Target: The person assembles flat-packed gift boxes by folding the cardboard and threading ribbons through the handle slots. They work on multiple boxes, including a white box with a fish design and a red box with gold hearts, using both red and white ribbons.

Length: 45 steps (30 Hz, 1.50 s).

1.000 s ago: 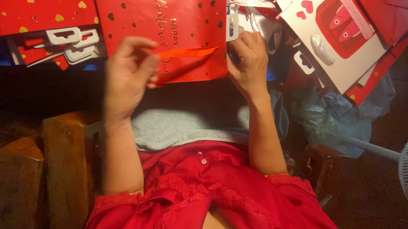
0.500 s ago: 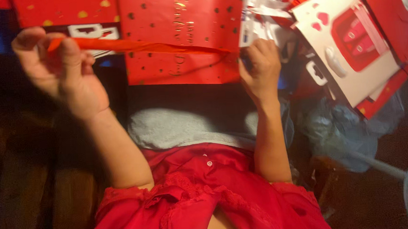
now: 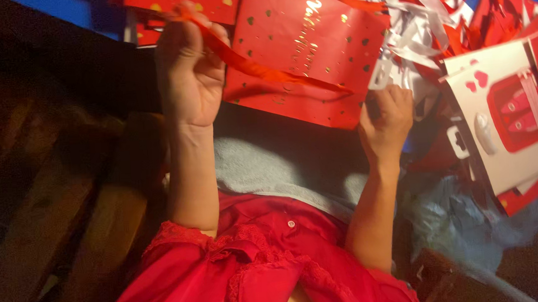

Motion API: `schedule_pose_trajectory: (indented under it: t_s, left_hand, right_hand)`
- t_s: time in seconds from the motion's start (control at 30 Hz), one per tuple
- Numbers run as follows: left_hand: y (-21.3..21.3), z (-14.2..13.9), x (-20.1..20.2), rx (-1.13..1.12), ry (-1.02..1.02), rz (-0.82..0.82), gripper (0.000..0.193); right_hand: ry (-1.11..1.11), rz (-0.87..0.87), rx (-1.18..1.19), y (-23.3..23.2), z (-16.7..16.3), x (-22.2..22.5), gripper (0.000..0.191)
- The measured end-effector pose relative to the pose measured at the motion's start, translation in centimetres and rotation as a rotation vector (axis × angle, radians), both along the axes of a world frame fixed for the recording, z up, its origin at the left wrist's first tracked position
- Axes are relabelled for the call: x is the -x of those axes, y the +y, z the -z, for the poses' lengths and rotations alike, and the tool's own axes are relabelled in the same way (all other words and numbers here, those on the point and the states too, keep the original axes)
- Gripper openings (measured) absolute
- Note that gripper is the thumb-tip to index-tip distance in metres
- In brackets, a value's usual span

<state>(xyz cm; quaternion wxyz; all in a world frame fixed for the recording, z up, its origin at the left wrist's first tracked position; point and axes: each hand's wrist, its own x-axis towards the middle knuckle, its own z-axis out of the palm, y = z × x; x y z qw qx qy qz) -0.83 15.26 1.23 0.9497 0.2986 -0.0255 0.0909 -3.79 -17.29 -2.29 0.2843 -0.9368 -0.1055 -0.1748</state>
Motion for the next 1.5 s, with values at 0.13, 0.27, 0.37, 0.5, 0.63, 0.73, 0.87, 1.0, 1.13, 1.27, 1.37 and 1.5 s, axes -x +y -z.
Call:
schedule_pose_trajectory:
  t_s: [0.13, 0.27, 0.37, 0.5, 0.63, 0.73, 0.87, 1.0, 1.13, 1.27, 1.37, 1.5]
  left_hand:
    - [-3.8, -0.6, -0.2, -0.283, -0.017, 0.279, 0.024]
    - [-8.5, -0.3, -2.4, -0.812, -0.134, 0.363, 0.019]
    - [-11.5, 0.6, -4.9, -1.055, -0.215, 0.204, 0.011]
    - [-13.1, 2.0, -6.3, -1.238, -0.197, 0.13, 0.009]
    - [-13.4, 2.8, -6.1, -1.307, -0.216, 0.056, 0.008]
    - [-13.3, 2.9, -6.2, -1.313, -0.189, 0.052, 0.008]
    - [-13.2, 3.0, -6.2, -1.276, -0.184, 0.044, 0.008]
    - [-13.2, 2.9, -6.0, -1.339, -0.243, 0.011, 0.006]
    - [-13.2, 2.7, -5.3, -1.515, -0.426, -0.145, 0.007]
    - [-12.9, 2.9, -5.3, -1.399, -0.391, -0.054, 0.008]
    - [-12.6, 3.2, -5.6, -1.091, -0.139, 0.251, 0.005]
    - [-12.4, 3.3, -5.9, -1.118, -0.244, 0.232, 0.008]
  right_hand:
    - [0.049, 0.049, -0.063, -0.2, 0.3, 0.2, 0.021]
    - [0.084, 0.021, -0.233, 0.1, 0.3, 0.3, 0.029]
    - [0.119, 0.009, -0.319, 0.3, -0.2, 0.2, 0.033]
    - [0.09, -0.019, -0.364, 0.8, -0.9, 0.1, 0.029]
    - [0.128, 0.19, -0.277, 2.3, -0.7, -1.2, 0.03]
    - [0.046, 0.169, -0.222, 2.9, -0.6, -1.7, 0.026]
    - [0.029, 0.127, -0.241, 3.0, -0.8, -1.3, 0.025]
    - [0.002, 0.109, -0.214, 3.1, -1.2, -1.0, 0.025]
    - [-0.046, 0.074, -0.071, 3.6, -1.6, -0.7, 0.028]
    - [-0.038, -0.05, -0.178, 3.1, -2.0, -0.7, 0.03]
    - [0.044, -0.21, -0.412, 1.8, -2.0, -1.0, 0.037]
    - [0.28, -0.078, -0.906, 1.7, -0.9, -2.5, 0.029]
